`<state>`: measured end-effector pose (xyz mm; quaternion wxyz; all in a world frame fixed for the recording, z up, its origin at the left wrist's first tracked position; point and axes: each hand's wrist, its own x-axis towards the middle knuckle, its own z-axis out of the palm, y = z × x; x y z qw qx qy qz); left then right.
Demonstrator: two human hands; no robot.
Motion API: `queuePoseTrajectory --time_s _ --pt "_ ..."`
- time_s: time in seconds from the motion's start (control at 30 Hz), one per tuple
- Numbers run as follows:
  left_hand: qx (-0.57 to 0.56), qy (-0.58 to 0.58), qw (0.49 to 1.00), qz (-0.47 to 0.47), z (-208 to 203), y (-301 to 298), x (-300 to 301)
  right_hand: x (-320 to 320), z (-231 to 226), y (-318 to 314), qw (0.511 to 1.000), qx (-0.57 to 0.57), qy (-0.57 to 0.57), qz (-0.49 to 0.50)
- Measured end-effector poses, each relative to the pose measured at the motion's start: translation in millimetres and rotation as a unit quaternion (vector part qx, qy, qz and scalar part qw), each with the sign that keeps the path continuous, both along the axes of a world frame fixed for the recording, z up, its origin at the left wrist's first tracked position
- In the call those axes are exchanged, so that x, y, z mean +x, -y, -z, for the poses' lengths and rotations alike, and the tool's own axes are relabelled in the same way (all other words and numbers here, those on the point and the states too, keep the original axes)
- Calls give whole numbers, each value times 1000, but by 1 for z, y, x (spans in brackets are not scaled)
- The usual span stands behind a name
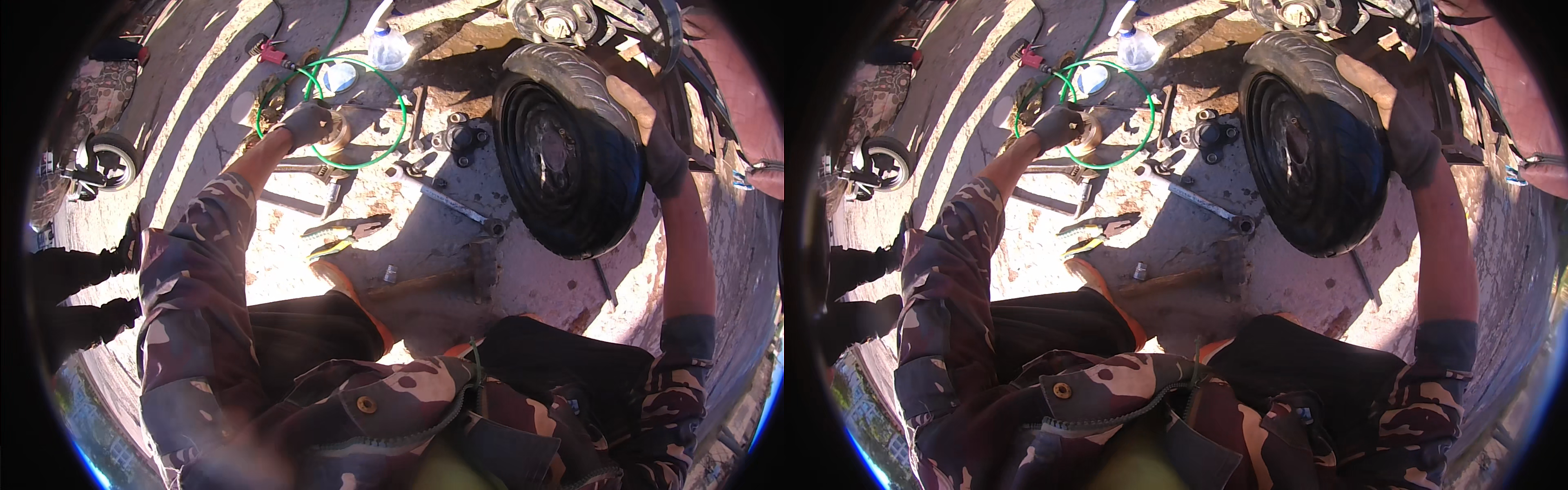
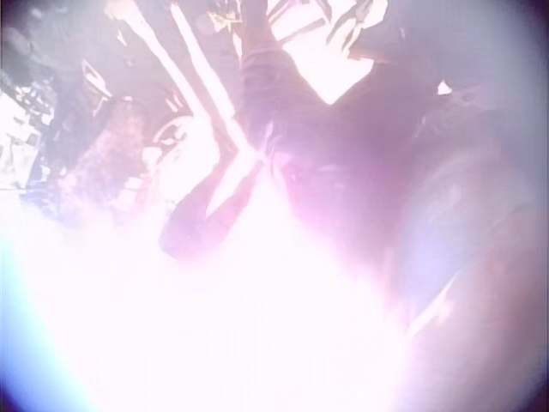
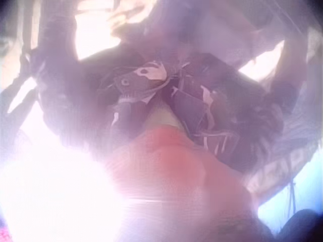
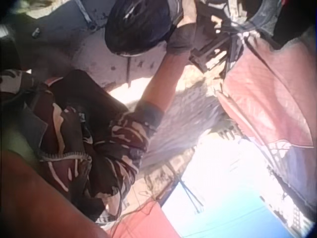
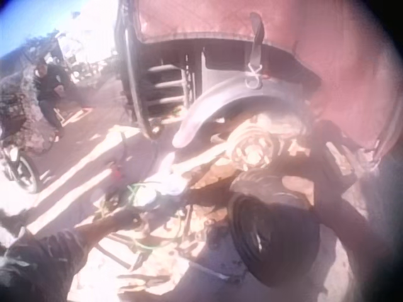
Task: The person loosens the lug nuts on a small scooter wheel mounted on a raised stand, pulls the wheel free, and carries it to the ground. They then hold the wheel between their legs and work tire irons around the rim to pry the tire bead off the wheel hub.
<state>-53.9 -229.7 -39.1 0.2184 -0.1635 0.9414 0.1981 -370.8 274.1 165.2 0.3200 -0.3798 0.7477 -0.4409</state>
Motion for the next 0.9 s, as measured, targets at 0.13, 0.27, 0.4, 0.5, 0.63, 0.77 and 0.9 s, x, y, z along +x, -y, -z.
queuePoseTrajectory --time_s 0.13,0.27,0.4,0.5,0.63,0.77,0.9 --pt "-61 -105 989 79 -3 -2 0 -3 4 2 973 -30 209 95" --pt "-128 -78 982 111 -9 -8 -4 -12 14 -8 968 -75 236 38" --pt "-265 57 956 113 -11 -26 -10 -20 20 -15 976 -66 202 37" --pt "-312 26 945 92 -3 -36 -14 -23 20 -14 980 -65 186 39" --pt "-290 -12 950 119 5 -28 -8 -24 21 -15 983 -67 168 37" --pt "-200 26 966 162 3 -15 -5 -27 25 -17 986 -67 147 38" --pt "-187 53 965 174 -6 -17 -13 -33 29 -14 989 -66 129 31"
